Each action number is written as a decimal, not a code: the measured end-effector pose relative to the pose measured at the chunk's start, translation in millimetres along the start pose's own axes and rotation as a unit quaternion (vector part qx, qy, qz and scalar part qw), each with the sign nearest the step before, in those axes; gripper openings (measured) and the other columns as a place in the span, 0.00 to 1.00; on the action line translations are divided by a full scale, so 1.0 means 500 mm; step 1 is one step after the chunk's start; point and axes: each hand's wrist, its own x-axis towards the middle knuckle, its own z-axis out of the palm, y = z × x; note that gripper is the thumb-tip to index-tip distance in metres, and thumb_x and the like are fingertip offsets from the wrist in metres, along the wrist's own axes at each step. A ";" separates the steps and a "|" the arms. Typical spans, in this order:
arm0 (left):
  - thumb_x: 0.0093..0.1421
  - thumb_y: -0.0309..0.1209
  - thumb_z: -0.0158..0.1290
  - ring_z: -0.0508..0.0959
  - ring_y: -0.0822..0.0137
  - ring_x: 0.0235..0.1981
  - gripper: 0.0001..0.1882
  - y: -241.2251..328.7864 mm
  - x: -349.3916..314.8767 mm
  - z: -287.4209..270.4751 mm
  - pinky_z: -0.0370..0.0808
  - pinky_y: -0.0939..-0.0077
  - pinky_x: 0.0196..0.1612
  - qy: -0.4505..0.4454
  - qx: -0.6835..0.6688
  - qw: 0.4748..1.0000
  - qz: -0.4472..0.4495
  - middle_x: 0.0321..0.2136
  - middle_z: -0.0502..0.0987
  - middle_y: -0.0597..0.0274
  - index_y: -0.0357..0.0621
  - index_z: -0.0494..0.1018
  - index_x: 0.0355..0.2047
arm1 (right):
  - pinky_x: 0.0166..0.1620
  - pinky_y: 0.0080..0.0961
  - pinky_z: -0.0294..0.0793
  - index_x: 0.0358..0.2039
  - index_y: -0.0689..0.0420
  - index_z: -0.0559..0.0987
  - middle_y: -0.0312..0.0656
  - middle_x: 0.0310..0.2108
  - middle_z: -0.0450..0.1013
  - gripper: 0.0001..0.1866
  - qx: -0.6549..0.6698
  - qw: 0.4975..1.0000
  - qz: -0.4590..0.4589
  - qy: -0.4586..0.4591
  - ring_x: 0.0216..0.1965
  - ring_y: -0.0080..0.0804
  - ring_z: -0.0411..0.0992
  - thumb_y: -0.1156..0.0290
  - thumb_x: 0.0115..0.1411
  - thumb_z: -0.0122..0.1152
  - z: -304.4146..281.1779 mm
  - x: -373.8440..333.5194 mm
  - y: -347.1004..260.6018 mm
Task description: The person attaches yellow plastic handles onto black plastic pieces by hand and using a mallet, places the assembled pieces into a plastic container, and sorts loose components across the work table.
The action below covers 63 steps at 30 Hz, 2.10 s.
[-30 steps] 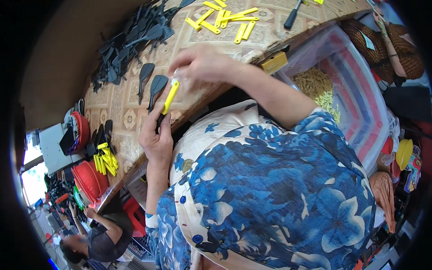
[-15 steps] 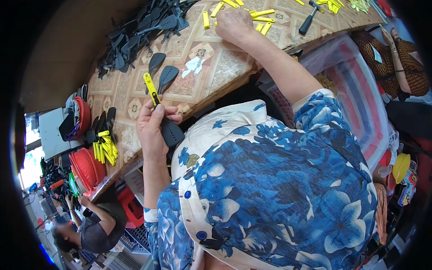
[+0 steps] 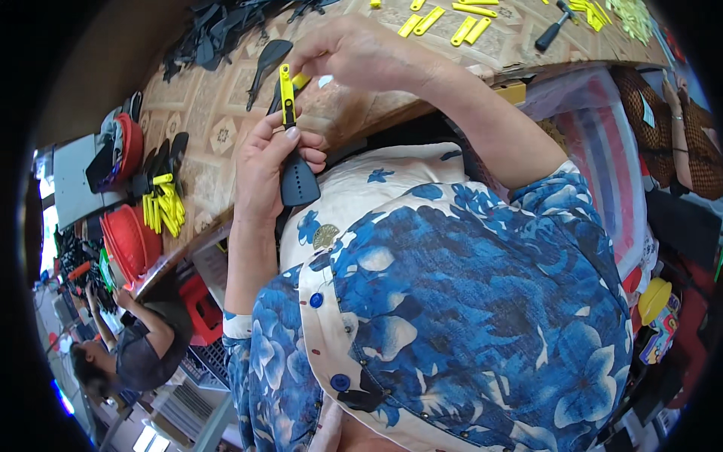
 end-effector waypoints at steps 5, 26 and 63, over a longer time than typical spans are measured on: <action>0.65 0.25 0.52 0.83 0.65 0.27 0.16 0.000 -0.011 0.000 0.83 0.75 0.31 0.013 0.027 1.000 -0.001 0.33 0.81 0.49 0.35 0.68 0.53 | 0.42 0.33 0.76 0.35 0.57 0.83 0.45 0.33 0.79 0.08 -0.095 0.993 -0.040 -0.062 0.38 0.42 0.78 0.73 0.53 0.63 0.043 0.022 -0.051; 0.66 0.27 0.53 0.81 0.72 0.27 0.13 -0.003 -0.002 0.004 0.79 0.81 0.31 0.041 0.144 0.988 0.042 0.29 0.82 0.59 0.36 0.72 0.49 | 0.50 0.33 0.76 0.35 0.57 0.80 0.42 0.48 0.71 0.12 -0.250 0.950 -0.189 0.004 0.50 0.40 0.72 0.77 0.48 0.68 0.100 0.007 -0.033; 0.54 0.24 0.57 0.80 0.51 0.27 0.05 -0.009 -0.037 0.017 0.74 0.59 0.29 0.154 0.613 0.713 0.303 0.24 0.78 0.53 0.44 0.76 0.32 | 0.41 0.36 0.78 0.32 0.58 0.82 0.46 0.31 0.79 0.10 -0.310 0.936 -0.127 -0.108 0.38 0.41 0.79 0.67 0.53 0.60 0.081 -0.034 -0.077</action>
